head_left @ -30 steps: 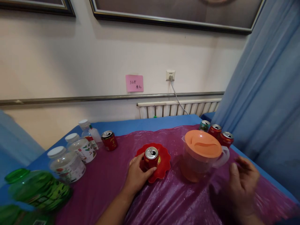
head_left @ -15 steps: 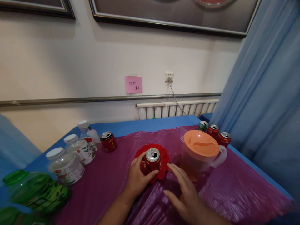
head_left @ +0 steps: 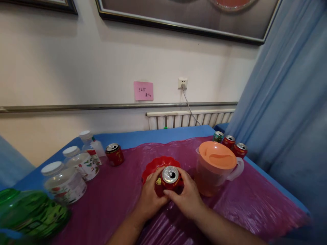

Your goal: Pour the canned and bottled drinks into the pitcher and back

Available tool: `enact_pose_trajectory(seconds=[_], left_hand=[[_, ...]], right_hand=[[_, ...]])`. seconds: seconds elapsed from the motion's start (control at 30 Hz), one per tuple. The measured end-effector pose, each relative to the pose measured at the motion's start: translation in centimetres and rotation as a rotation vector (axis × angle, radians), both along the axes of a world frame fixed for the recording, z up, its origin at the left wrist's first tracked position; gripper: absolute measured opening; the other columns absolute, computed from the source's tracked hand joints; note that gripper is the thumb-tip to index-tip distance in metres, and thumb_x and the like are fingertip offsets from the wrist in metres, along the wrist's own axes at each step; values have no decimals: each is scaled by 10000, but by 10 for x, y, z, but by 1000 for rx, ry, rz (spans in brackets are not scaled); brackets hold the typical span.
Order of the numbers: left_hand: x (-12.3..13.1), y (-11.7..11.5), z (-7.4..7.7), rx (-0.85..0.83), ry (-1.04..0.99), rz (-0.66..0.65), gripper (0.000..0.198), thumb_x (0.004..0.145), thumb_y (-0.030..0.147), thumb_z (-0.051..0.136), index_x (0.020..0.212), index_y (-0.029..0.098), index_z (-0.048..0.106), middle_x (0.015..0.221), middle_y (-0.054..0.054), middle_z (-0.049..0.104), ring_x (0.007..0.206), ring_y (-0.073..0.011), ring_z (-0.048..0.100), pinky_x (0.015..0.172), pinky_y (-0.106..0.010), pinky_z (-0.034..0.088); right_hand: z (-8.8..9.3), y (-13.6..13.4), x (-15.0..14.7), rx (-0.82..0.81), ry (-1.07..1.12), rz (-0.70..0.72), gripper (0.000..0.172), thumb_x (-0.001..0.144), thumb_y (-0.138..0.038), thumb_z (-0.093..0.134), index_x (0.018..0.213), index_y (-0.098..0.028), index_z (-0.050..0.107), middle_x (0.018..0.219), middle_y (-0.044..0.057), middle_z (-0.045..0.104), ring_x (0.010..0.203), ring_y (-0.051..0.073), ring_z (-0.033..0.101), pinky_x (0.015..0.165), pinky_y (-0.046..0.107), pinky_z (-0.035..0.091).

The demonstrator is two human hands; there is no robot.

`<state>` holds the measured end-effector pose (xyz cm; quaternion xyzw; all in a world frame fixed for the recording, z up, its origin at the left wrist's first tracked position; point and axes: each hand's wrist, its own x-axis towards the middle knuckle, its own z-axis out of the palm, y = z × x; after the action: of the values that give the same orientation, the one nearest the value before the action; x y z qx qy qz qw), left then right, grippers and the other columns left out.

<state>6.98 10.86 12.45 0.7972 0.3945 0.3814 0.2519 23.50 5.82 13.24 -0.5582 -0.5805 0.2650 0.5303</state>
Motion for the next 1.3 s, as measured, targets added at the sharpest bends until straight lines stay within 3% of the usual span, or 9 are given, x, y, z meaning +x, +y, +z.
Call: enact_pose_trajectory(seconds=[0.17,0.33,0.47,0.57,0.67,0.8,0.97,1.13,1.3], left_hand=[[-5,11,-6,-11,28,-104,904,680,458,861,1468,281,454,1431,-146,584,1293,-377,572,1090,-565,464],[-9,20,-19,67,109,-172,1006,634,565,887,1499,352,419,1488,-132,545,1339,-396,537,1101,-575,461],[-8,23,-23,148,166,-111,831,750,522,811,1479,360,446,1438,-106,603,1291,-356,596,1051,-533,524],[-6,26,-20,230,162,-33,636,829,467,730,1416,348,514,1338,-77,682,1190,-313,674,980,-482,582],[-6,30,-14,312,129,24,533,850,456,701,1349,332,565,1232,-54,739,1095,-281,721,941,-439,605],[-11,37,-12,365,112,140,450,867,510,657,1271,313,618,1174,-52,758,1038,-276,738,918,-434,611],[-17,41,-18,352,91,202,454,872,562,619,1240,297,643,1158,-62,761,1030,-288,736,924,-436,602],[-17,41,-19,316,61,216,466,854,593,624,1211,296,668,1150,-57,765,1025,-283,738,917,-406,604],[-15,38,-16,293,69,185,467,860,583,634,1226,294,659,1168,-56,757,1043,-271,729,971,-406,577]], right_hand=[[13,-17,14,83,-27,-34,654,683,-261,811,1288,-251,560,1234,70,672,1140,264,636,1021,446,498],[15,-56,51,250,-103,-27,698,707,-321,829,1325,-250,513,1232,85,661,1116,261,656,964,387,542],[-6,-94,93,279,-196,-130,739,743,-374,808,1390,-254,474,1256,89,665,1116,274,674,950,371,559],[-22,-118,130,257,-291,-331,692,767,-438,786,1374,-251,510,1239,84,689,1091,283,689,925,369,571],[-26,-126,171,182,-370,-540,641,778,-495,770,1324,-238,553,1219,86,707,1076,287,694,910,384,572],[-24,-104,230,39,-283,-781,690,722,-639,740,1241,-206,604,1182,109,718,1049,305,681,894,413,551],[-39,-50,287,-38,-175,-904,814,663,-715,711,1240,-149,614,1135,147,723,985,316,671,880,430,519],[-60,-14,312,-57,-165,-919,847,645,-720,705,1228,-112,622,1076,174,732,903,319,683,828,433,521],[-72,-3,320,-39,-184,-949,857,642,-730,690,1227,-108,623,1064,186,730,929,335,683,821,439,518]])
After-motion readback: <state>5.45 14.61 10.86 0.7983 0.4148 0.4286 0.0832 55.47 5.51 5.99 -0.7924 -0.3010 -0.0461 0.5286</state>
